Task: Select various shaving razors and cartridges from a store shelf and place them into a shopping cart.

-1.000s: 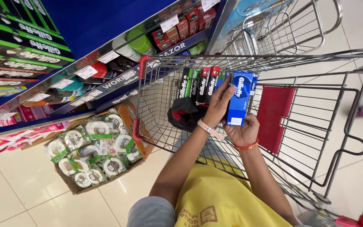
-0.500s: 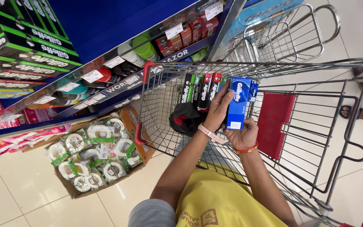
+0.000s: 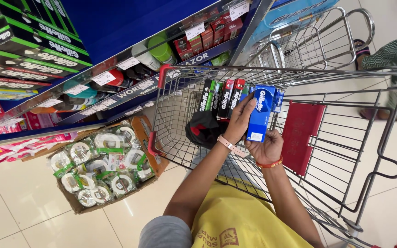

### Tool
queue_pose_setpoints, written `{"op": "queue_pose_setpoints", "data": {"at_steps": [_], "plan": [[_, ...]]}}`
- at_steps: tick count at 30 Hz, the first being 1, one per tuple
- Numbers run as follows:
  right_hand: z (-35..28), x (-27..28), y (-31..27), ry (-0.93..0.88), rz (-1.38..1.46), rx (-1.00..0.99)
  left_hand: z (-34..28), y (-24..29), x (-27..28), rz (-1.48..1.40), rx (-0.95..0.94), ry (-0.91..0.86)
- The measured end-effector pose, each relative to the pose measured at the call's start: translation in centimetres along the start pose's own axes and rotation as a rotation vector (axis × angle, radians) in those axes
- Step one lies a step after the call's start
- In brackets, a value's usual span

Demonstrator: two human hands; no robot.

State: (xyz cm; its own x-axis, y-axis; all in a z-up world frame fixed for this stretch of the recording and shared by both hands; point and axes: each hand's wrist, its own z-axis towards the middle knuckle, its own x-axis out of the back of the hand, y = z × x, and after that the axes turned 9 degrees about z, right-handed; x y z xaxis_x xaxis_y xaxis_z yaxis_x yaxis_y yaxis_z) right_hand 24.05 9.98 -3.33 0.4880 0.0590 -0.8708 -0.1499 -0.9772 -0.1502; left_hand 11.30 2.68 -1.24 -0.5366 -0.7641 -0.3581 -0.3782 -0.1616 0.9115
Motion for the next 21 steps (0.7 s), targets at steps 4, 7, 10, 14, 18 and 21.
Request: {"op": "queue_pose_setpoints", "data": {"at_steps": [4,7,10,14,18,21], "plan": [[0.0,0.2,0.0,0.013,-0.007,0.009,0.2,-0.8,0.1,-0.01,-0.009,0.014],[0.0,0.6,0.1,0.019,-0.03,0.011,0.2,-0.9,0.2,-0.029,-0.023,0.009],[0.1,0.9,0.2,0.018,-0.015,0.011,0.1,-0.9,0.3,-0.046,0.002,0.012],[0.1,0.8,0.3,0.048,-0.005,0.002,0.1,-1.1,0.5,-0.023,-0.014,0.024],[0.1,0.6,0.4,0.064,-0.02,0.003,0.0,-1.4,0.6,-0.028,-0.014,0.031],[0.1,0.3,0.5,0.064,-0.036,0.007,-0.1,-1.1,0.6,-0.032,-0.006,0.032]]}}
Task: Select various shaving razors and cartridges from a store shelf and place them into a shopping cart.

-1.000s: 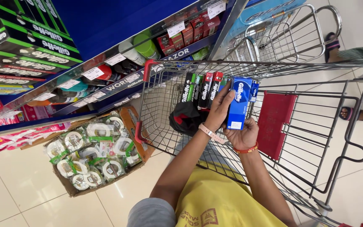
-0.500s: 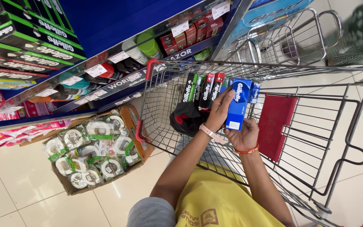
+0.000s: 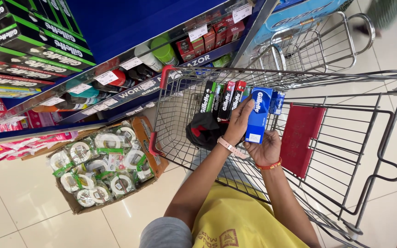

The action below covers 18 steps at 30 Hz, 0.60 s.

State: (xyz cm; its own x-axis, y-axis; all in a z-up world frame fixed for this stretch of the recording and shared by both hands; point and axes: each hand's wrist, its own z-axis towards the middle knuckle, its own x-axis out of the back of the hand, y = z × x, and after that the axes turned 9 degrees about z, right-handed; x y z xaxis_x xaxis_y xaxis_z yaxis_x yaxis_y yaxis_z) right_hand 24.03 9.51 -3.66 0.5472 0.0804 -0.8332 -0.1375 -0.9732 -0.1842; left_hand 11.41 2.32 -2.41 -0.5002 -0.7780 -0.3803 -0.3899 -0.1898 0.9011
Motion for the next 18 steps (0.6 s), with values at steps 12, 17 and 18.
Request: {"op": "queue_pose_setpoints", "data": {"at_steps": [12,17,18], "plan": [[-0.2,-0.5,0.2,0.017,0.026,0.003,-0.1,0.3,0.0,-0.025,0.013,0.001],[-0.1,-0.1,0.3,-0.005,0.018,-0.002,-0.6,1.4,0.3,0.001,0.008,0.003],[-0.2,0.1,0.3,-0.011,0.011,0.001,-0.8,1.9,0.3,0.019,0.009,0.001]]}}
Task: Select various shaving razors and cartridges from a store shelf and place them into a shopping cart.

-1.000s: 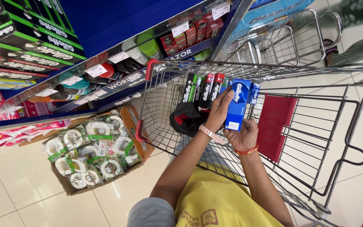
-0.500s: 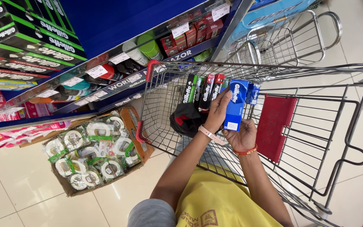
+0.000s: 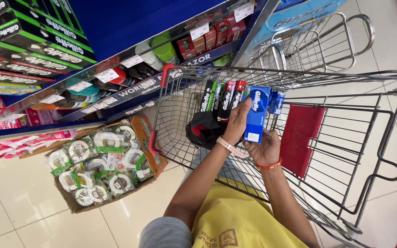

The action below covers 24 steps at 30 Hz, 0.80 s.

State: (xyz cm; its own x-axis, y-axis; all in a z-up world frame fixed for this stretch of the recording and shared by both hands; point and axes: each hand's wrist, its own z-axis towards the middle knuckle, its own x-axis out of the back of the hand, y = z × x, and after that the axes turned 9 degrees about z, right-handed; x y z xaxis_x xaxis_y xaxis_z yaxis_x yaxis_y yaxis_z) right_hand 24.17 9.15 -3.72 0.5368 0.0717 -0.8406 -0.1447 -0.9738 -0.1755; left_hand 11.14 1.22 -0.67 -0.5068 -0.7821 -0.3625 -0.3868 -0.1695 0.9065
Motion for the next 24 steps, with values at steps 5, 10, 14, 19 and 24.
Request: {"op": "queue_pose_setpoints", "data": {"at_steps": [5,10,14,19,24], "plan": [[-0.1,0.0,0.1,-0.02,-0.029,0.01,-0.2,0.1,0.8,-0.026,0.097,0.003],[0.3,-0.1,0.3,-0.078,-0.015,-0.01,0.4,-1.4,1.7,-0.017,0.031,0.055],[0.6,-0.5,0.5,-0.062,-0.032,-0.027,0.7,-1.7,2.2,-0.029,0.042,0.106],[1.0,-1.1,0.7,-0.062,-0.046,-0.034,0.8,-0.7,2.6,-0.028,0.013,0.116],[1.3,-1.6,0.8,-0.062,-0.062,-0.043,0.9,0.2,2.6,-0.047,0.056,0.157]]}}
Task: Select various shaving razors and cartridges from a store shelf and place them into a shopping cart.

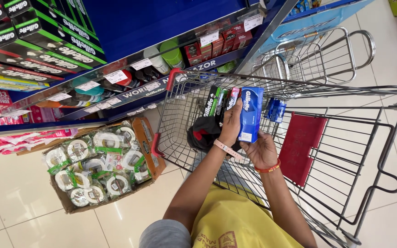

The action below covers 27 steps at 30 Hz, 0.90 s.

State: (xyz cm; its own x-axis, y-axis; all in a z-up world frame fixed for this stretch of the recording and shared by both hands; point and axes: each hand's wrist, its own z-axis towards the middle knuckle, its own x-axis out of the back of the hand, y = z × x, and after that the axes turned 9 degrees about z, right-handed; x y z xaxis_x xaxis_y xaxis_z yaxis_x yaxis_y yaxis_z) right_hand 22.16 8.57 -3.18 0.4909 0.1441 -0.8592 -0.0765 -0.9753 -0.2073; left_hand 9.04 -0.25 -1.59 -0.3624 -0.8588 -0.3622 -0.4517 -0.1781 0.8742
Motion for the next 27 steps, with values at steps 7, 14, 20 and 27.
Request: {"op": "queue_pose_setpoints", "data": {"at_steps": [7,14,20,27], "plan": [[0.2,-1.1,-0.1,-0.016,-0.019,0.021,0.8,-0.8,0.2,0.036,-0.007,0.073],[1.4,-3.5,0.1,-0.001,-0.193,0.077,1.2,0.9,1.1,-0.026,-0.123,0.149],[3.6,-7.8,0.9,-0.055,-0.295,0.046,1.1,4.6,2.9,-0.077,-0.188,0.279],[5.2,-10.3,3.1,-0.076,-0.288,-0.007,-0.1,6.7,4.6,-0.182,-0.269,0.26]]}}
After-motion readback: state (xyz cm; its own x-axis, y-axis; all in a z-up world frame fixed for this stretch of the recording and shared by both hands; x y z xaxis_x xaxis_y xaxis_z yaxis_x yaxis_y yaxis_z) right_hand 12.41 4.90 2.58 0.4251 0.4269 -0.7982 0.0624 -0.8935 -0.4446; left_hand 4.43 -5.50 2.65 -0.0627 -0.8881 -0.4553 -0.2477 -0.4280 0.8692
